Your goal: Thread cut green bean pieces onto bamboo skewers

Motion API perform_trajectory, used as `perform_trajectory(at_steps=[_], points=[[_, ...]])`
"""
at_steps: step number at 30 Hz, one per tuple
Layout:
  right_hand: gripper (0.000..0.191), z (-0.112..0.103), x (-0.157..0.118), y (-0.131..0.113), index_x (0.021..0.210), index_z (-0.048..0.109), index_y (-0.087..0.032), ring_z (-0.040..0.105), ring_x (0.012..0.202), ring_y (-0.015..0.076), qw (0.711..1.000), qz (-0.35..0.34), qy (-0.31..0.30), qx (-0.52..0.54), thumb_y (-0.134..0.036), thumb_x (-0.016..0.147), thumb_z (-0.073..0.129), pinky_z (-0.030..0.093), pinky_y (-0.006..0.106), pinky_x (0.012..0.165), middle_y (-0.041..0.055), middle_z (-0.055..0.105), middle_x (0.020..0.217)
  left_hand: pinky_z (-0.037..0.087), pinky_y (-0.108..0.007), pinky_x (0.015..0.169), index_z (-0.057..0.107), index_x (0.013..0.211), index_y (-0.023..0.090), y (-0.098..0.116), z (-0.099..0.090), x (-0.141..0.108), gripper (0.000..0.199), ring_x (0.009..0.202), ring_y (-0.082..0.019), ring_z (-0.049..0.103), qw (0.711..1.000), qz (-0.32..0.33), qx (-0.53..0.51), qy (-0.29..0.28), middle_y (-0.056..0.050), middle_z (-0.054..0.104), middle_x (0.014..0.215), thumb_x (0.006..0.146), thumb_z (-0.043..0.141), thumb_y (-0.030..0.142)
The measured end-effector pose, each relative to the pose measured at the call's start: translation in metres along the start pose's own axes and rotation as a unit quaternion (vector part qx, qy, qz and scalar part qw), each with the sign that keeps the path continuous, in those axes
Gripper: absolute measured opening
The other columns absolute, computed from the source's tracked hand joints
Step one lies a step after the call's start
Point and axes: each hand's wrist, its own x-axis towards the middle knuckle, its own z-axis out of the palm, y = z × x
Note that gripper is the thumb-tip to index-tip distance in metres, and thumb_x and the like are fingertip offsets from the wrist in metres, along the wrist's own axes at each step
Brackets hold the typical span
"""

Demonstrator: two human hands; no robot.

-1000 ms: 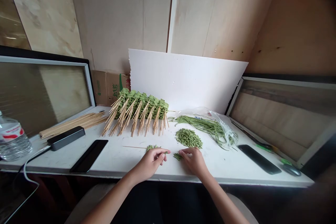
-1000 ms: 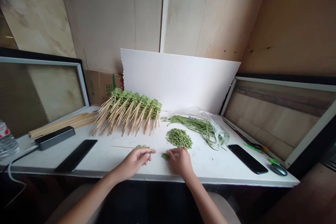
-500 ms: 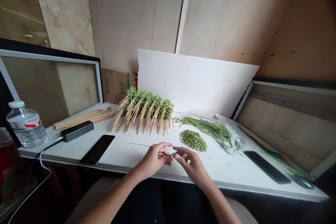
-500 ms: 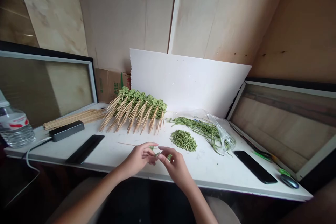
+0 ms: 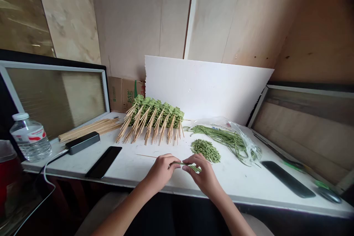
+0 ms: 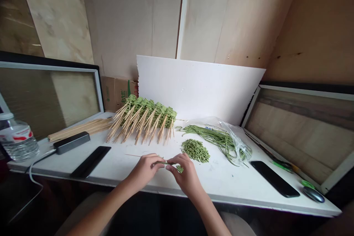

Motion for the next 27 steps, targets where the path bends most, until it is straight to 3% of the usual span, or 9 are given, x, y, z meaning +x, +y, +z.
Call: perform_trajectory(at_steps=[6, 9, 12, 15, 21, 27], points=[[0.012, 0.001, 0.036, 0.009, 0.094, 0.075, -0.026, 0.062, 0.085, 0.0256, 0.998, -0.038, 0.017, -0.037, -0.033, 0.098, 0.066, 0.049, 0.042, 0.082, 0.0055, 0.072, 0.087, 0.049, -0.027, 0.072, 0.081, 0.098, 0.021, -0.008, -0.005, 0.032, 0.02, 0.078, -0.019, 0.065, 0.999, 0.031, 0.037, -0.015, -0.005, 0.073, 0.086, 0.098, 0.06, 0.019], [0.01, -0.002, 0.059, 0.012, 0.091, 0.075, -0.025, 0.062, 0.083, 0.0245, 0.998, -0.031, 0.013, -0.044, -0.031, 0.096, 0.068, 0.049, 0.04, 0.08, 0.0046, 0.072, 0.086, 0.049, -0.028, 0.074, 0.081, 0.097, 0.021, -0.014, -0.011, 0.053, 0.02, 0.081, -0.02, 0.066, 0.998, 0.037, 0.038, -0.018, -0.005, 0.073, 0.088, 0.097, 0.061, 0.018], [0.009, -0.005, 0.071, 0.013, 0.091, 0.076, -0.026, 0.062, 0.082, 0.024, 0.999, -0.029, 0.017, -0.035, -0.031, 0.094, 0.07, 0.048, 0.036, 0.074, 0.0044, 0.073, 0.086, 0.05, -0.029, 0.075, 0.081, 0.099, 0.02, -0.018, -0.012, 0.066, 0.017, 0.082, -0.02, 0.067, 0.999, 0.038, 0.026, 0.021, -0.006, 0.073, 0.091, 0.096, 0.064, 0.02], [0.012, -0.003, 0.064, 0.013, 0.093, 0.077, -0.026, 0.062, 0.083, 0.024, 0.998, -0.034, 0.053, -0.016, -0.034, 0.096, 0.068, 0.047, 0.034, 0.069, 0.0052, 0.074, 0.086, 0.051, -0.029, 0.078, 0.079, 0.099, 0.02, -0.017, -0.007, 0.063, 0.012, 0.085, -0.02, 0.069, 0.998, 0.037, 0.006, 0.044, -0.006, 0.075, 0.092, 0.093, 0.069, 0.02], [0.008, 0.011, 0.039, 0.014, 0.091, 0.075, -0.025, 0.059, 0.079, 0.0226, 0.99, -0.044, 0.133, 0.026, -0.028, 0.095, 0.068, 0.047, 0.034, 0.068, 0.0045, 0.072, 0.084, 0.05, -0.026, 0.063, 0.078, 0.101, 0.019, -0.001, -0.006, 0.039, 0.016, 0.065, -0.015, 0.065, 0.998, -0.03, -0.057, -0.005, -0.004, 0.074, 0.086, 0.094, 0.064, 0.019], [0.012, 0.008, 0.045, 0.004, 0.089, 0.072, -0.025, 0.056, 0.084, 0.0241, 0.991, -0.088, 0.101, 0.0, -0.015, 0.093, 0.065, 0.047, 0.037, 0.076, 0.0039, 0.07, 0.082, 0.05, -0.029, 0.075, 0.081, 0.096, 0.022, 0.006, -0.017, 0.039, 0.016, 0.081, -0.02, 0.068, 1.0, 0.014, 0.001, 0.021, -0.005, 0.077, 0.088, 0.091, 0.067, 0.016]])
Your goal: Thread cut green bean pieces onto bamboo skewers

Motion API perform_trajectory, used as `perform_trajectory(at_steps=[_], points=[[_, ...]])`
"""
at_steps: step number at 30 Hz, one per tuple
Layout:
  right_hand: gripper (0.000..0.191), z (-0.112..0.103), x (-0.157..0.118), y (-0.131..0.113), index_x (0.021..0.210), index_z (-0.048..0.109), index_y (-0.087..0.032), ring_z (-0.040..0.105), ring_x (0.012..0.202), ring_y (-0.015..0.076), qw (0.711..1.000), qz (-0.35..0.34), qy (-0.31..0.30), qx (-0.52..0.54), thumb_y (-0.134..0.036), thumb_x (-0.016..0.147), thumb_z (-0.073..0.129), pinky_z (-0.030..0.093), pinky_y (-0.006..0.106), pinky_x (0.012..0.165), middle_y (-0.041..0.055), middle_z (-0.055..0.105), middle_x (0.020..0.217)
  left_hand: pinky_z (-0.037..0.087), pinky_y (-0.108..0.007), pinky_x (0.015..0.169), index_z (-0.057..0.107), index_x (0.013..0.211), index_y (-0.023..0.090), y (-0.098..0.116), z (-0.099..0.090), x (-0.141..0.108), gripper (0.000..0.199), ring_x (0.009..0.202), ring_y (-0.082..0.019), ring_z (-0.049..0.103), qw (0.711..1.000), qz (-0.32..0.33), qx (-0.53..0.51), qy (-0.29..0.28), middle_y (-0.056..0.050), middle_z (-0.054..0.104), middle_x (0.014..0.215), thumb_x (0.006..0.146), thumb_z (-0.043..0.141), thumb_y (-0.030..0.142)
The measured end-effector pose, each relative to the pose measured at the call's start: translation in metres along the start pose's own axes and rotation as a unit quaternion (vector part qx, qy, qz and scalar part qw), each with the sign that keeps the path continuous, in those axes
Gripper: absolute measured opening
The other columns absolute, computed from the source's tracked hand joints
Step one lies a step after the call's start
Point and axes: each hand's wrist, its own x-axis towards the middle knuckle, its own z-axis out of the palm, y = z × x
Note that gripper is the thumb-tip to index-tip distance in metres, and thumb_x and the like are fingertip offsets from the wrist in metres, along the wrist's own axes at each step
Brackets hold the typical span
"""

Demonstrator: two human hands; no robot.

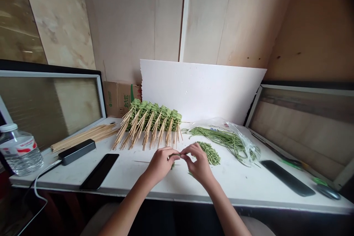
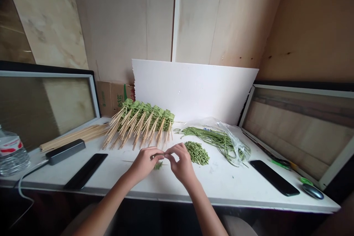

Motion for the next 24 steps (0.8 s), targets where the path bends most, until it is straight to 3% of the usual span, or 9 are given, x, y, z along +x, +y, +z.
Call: perform_trajectory(at_steps=[5, 10, 15, 19, 24], points=[[0.021, -0.007, 0.01, -0.002, 0.087, 0.068, -0.024, 0.053, 0.088, 0.0254, 0.999, -0.029, -0.03, -0.008, -0.005, 0.089, 0.059, 0.046, 0.039, 0.079, 0.0043, 0.069, 0.082, 0.051, -0.028, 0.074, 0.082, 0.093, 0.021, -0.001, 0.003, 0.002, 0.013, 0.08, -0.02, 0.068, 1.0, -0.007, -0.016, 0.023, -0.005, 0.077, 0.087, 0.089, 0.071, 0.015], [0.023, -0.004, 0.006, 0.004, 0.081, 0.067, -0.024, 0.054, 0.086, 0.0248, 0.999, 0.013, -0.011, 0.027, -0.003, 0.084, 0.058, 0.045, 0.038, 0.077, 0.0032, 0.067, 0.078, 0.05, -0.027, 0.068, 0.082, 0.089, 0.019, 0.001, 0.008, 0.0, 0.016, 0.071, -0.017, 0.065, 0.999, -0.009, -0.03, 0.007, -0.004, 0.073, 0.078, 0.091, 0.067, 0.014], [0.012, 0.003, 0.0, 0.01, 0.079, 0.072, -0.023, 0.057, 0.085, 0.0242, 0.993, 0.059, 0.009, 0.099, -0.02, 0.089, 0.066, 0.047, 0.037, 0.077, 0.0044, 0.068, 0.079, 0.05, -0.026, 0.07, 0.079, 0.079, 0.018, 0.002, 0.013, -0.001, 0.023, 0.074, -0.017, 0.066, 0.997, -0.008, -0.063, 0.053, -0.006, 0.073, 0.079, 0.088, 0.061, 0.009], [0.016, 0.009, -0.002, 0.016, 0.076, 0.073, -0.023, 0.061, 0.091, 0.026, 0.982, 0.092, 0.019, 0.167, -0.034, 0.087, 0.073, 0.05, 0.04, 0.083, 0.0051, 0.068, 0.079, 0.053, -0.027, 0.068, 0.076, 0.073, 0.016, -0.002, 0.023, -0.002, 0.021, 0.072, -0.017, 0.067, 0.988, -0.032, -0.141, 0.063, -0.006, 0.072, 0.076, 0.085, 0.06, 0.01], [0.026, 0.009, 0.001, 0.016, 0.08, 0.073, -0.022, 0.066, 0.081, 0.0245, 0.961, 0.158, 0.024, 0.226, -0.047, 0.086, 0.073, 0.054, 0.038, 0.072, 0.0066, 0.072, 0.085, 0.057, -0.029, 0.064, 0.076, 0.079, 0.013, -0.01, 0.028, 0.0, 0.023, 0.066, -0.016, 0.066, 0.957, -0.081, -0.273, 0.047, -0.007, 0.072, 0.076, 0.089, 0.067, 0.031]])
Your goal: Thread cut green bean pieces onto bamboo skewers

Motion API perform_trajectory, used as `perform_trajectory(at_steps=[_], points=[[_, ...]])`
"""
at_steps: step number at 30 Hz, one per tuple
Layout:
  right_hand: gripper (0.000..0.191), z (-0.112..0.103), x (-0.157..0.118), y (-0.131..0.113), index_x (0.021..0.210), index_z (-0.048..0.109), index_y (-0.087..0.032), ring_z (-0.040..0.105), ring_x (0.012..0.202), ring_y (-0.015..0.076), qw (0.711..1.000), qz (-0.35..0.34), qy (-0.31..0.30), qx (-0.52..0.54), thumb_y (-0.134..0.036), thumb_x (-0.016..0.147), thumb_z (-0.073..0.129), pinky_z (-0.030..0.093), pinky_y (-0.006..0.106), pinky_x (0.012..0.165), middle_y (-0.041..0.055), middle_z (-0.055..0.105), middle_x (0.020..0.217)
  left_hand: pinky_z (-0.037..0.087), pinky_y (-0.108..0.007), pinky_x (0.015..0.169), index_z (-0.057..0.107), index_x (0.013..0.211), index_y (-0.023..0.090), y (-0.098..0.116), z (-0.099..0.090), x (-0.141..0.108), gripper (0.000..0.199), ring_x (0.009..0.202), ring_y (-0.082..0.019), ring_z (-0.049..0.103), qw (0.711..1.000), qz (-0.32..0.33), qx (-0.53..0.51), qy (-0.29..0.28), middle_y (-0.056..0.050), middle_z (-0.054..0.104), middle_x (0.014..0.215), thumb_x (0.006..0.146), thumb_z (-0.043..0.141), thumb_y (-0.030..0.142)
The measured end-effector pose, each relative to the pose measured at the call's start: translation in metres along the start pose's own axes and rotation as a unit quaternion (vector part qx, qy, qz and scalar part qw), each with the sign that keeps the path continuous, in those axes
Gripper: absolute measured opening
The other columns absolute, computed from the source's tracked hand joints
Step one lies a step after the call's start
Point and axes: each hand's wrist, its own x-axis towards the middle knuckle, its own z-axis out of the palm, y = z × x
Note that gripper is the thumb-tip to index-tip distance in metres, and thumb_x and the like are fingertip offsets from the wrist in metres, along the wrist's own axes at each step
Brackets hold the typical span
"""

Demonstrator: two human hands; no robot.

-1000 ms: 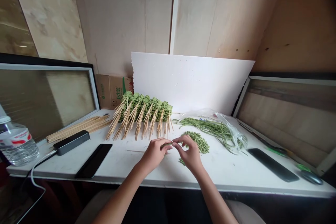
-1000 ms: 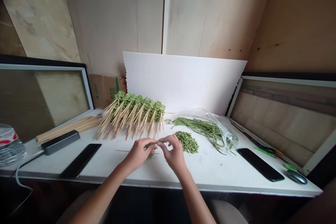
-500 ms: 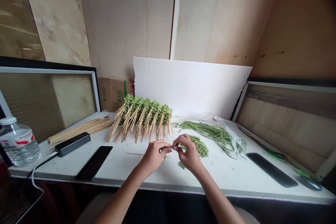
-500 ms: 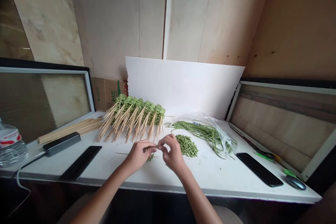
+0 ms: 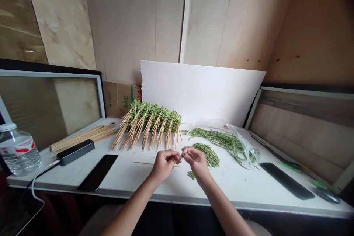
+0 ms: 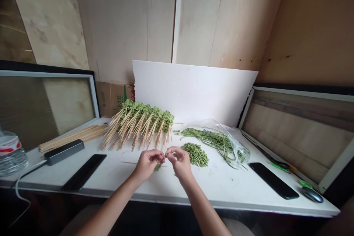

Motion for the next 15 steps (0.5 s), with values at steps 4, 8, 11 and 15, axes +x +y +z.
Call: perform_trajectory(at_steps=[4, 8, 11, 15], points=[[0.031, -0.019, 0.004, 0.004, 0.085, 0.08, -0.024, 0.065, 0.09, 0.0285, 0.98, -0.031, 0.03, -0.195, -0.053, 0.089, 0.071, 0.052, 0.039, 0.073, 0.0091, 0.074, 0.088, 0.052, -0.026, 0.056, 0.078, 0.094, 0.011, 0.001, -0.011, 0.005, 0.039, 0.057, -0.012, 0.058, 0.999, -0.019, 0.036, 0.011, -0.009, 0.072, 0.082, 0.092, 0.067, 0.049], [0.037, -0.047, 0.001, 0.03, 0.071, 0.079, -0.025, 0.06, 0.075, 0.0278, 0.926, -0.056, 0.011, -0.374, -0.057, 0.087, 0.071, 0.049, 0.037, 0.063, 0.008, 0.071, 0.069, 0.051, -0.026, 0.057, 0.078, 0.107, 0.011, -0.001, -0.021, 0.006, 0.041, 0.063, -0.014, 0.06, 0.993, -0.014, 0.115, 0.007, -0.01, 0.071, 0.088, 0.096, 0.061, 0.047], [0.037, -0.064, -0.007, 0.049, 0.059, 0.075, -0.026, 0.06, 0.066, 0.0264, 0.905, -0.058, -0.008, -0.422, -0.052, 0.085, 0.073, 0.044, 0.033, 0.054, 0.0058, 0.067, 0.057, 0.054, -0.028, 0.064, 0.076, 0.116, 0.012, -0.002, -0.021, 0.004, 0.038, 0.069, -0.015, 0.064, 0.987, -0.012, 0.159, -0.012, -0.01, 0.07, 0.095, 0.099, 0.055, 0.039], [0.035, -0.075, -0.017, 0.055, 0.055, 0.072, -0.025, 0.057, 0.05, 0.0197, 0.919, -0.021, -0.048, -0.391, -0.047, 0.082, 0.077, 0.042, 0.029, 0.049, 0.0029, 0.063, 0.049, 0.055, -0.029, 0.068, 0.077, 0.114, 0.014, 0.003, -0.018, 0.002, 0.034, 0.07, -0.014, 0.064, 0.981, -0.025, 0.187, -0.034, -0.011, 0.067, 0.103, 0.097, 0.054, 0.031]])
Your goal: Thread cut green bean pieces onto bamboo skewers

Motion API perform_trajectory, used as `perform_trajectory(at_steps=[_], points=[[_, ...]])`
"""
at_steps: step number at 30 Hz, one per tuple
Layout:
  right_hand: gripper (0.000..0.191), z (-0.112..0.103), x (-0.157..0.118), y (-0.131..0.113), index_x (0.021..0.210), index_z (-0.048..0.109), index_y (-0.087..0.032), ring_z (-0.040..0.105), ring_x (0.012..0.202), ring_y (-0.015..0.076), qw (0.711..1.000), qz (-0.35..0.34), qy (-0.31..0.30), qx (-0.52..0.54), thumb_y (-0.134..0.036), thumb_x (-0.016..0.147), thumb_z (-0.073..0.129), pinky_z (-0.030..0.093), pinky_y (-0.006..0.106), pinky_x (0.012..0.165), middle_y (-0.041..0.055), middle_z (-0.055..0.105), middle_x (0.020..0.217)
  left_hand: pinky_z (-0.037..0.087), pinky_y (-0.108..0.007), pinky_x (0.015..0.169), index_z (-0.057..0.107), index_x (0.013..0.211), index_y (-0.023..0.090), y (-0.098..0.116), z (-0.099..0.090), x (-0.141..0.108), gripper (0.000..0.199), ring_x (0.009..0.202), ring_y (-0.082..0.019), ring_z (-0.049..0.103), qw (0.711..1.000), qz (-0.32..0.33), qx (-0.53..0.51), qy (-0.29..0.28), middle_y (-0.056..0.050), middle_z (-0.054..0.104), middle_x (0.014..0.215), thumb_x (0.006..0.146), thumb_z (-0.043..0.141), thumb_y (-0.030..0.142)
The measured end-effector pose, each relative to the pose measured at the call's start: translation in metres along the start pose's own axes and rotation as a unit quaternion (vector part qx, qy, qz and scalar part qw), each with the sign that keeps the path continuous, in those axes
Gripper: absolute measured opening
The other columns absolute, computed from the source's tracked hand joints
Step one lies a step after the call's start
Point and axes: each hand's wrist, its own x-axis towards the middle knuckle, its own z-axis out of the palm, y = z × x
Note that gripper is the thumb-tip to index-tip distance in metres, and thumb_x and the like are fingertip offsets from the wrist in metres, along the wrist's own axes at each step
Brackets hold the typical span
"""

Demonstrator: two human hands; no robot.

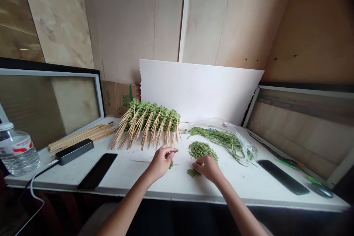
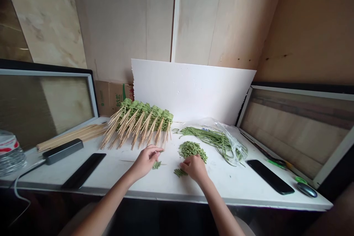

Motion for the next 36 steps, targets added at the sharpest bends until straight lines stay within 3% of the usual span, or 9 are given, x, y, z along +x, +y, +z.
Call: perform_trajectory(at_steps=[4, 9, 11, 14, 16, 21, 25, 31, 36], points=[[0.052, -0.006, -0.003, 0.0, 0.049, 0.067, -0.024, 0.052, 0.037, 0.0162, 0.994, 0.032, -0.064, 0.077, -0.048, 0.094, 0.061, 0.042, 0.028, 0.045, 0.0021, 0.061, 0.044, 0.055, -0.029, 0.066, 0.077, 0.112, 0.012, 0.004, -0.001, 0.0, 0.033, 0.068, -0.014, 0.064, 1.0, -0.003, -0.005, -0.007, -0.011, 0.066, 0.103, 0.095, 0.055, 0.03], [0.058, -0.02, 0.0, -0.011, 0.054, 0.071, -0.023, 0.065, 0.047, 0.0205, 0.989, 0.06, -0.093, 0.095, -0.047, 0.102, 0.049, 0.05, 0.033, 0.051, 0.0058, 0.071, 0.056, 0.055, -0.03, 0.064, 0.073, 0.117, 0.012, 0.002, 0.002, -0.001, 0.033, 0.071, -0.017, 0.068, 0.997, -0.047, -0.047, -0.028, -0.01, 0.071, 0.097, 0.09, 0.065, 0.029], [0.055, -0.027, 0.001, -0.024, 0.062, 0.075, -0.022, 0.071, 0.058, 0.0238, 0.989, 0.064, -0.082, 0.11, -0.05, 0.102, 0.05, 0.053, 0.035, 0.057, 0.0072, 0.075, 0.064, 0.056, -0.032, 0.068, 0.072, 0.119, 0.013, 0.002, 0.006, -0.003, 0.036, 0.073, -0.019, 0.07, 0.996, -0.055, -0.062, -0.033, -0.009, 0.074, 0.094, 0.087, 0.07, 0.027], [0.039, -0.035, 0.001, -0.051, 0.089, 0.081, -0.022, 0.075, 0.082, 0.0263, 0.98, 0.017, -0.079, 0.182, -0.052, 0.097, 0.06, 0.055, 0.033, 0.065, 0.0088, 0.08, 0.089, 0.058, -0.035, 0.077, 0.073, 0.118, 0.016, 0.002, 0.013, -0.006, 0.036, 0.077, -0.019, 0.072, 0.997, -0.035, -0.058, -0.027, -0.007, 0.075, 0.093, 0.082, 0.076, 0.024], [0.035, -0.035, 0.0, -0.067, 0.109, 0.079, -0.023, 0.075, 0.085, 0.0249, 0.972, 0.0, -0.085, 0.22, -0.051, 0.093, 0.068, 0.054, 0.031, 0.064, 0.0082, 0.079, 0.094, 0.058, -0.035, 0.08, 0.074, 0.117, 0.018, 0.004, 0.018, -0.009, 0.036, 0.08, -0.019, 0.072, 0.998, -0.018, -0.052, -0.026, -0.006, 0.076, 0.093, 0.081, 0.078, 0.023], [0.029, -0.026, -0.003, -0.08, 0.092, 0.08, -0.023, 0.07, 0.082, 0.0223, 0.974, -0.025, -0.025, 0.224, -0.048, 0.094, 0.068, 0.051, 0.031, 0.066, 0.0069, 0.078, 0.089, 0.059, -0.034, 0.08, 0.076, 0.113, 0.02, 0.01, 0.021, -0.011, 0.032, 0.083, -0.02, 0.072, 1.0, 0.022, -0.011, -0.011, -0.006, 0.076, 0.094, 0.082, 0.079, 0.022], [0.026, -0.028, -0.003, -0.076, 0.101, 0.078, -0.025, 0.068, 0.085, 0.0233, 0.979, -0.042, 0.006, 0.197, -0.048, 0.096, 0.066, 0.051, 0.033, 0.066, 0.0066, 0.076, 0.089, 0.057, -0.033, 0.076, 0.08, 0.1, 0.02, 0.017, 0.015, -0.011, 0.014, 0.079, -0.021, 0.071, 0.998, 0.052, 0.038, -0.012, -0.007, 0.077, 0.091, 0.09, 0.071, 0.026], [0.011, -0.026, -0.004, -0.079, 0.092, 0.074, -0.026, 0.061, 0.085, 0.0264, 0.983, -0.107, 0.023, 0.148, -0.035, 0.095, 0.069, 0.05, 0.043, 0.08, 0.0062, 0.072, 0.086, 0.053, -0.031, 0.074, 0.08, 0.097, 0.021, 0.025, 0.018, -0.015, 0.015, 0.08, -0.021, 0.069, 0.995, 0.077, 0.057, -0.024, -0.007, 0.076, 0.087, 0.094, 0.065, 0.023], [0.016, -0.021, -0.009, -0.083, 0.083, 0.072, -0.025, 0.056, 0.089, 0.0265, 0.976, -0.104, 0.028, 0.19, -0.025, 0.097, 0.063, 0.048, 0.041, 0.081, 0.0053, 0.069, 0.082, 0.051, -0.029, 0.074, 0.076, 0.079, 0.019, 0.023, 0.024, -0.018, 0.023, 0.074, -0.019, 0.067, 0.996, 0.074, 0.026, -0.051, -0.004, 0.072, 0.076, 0.091, 0.058, 0.011]])
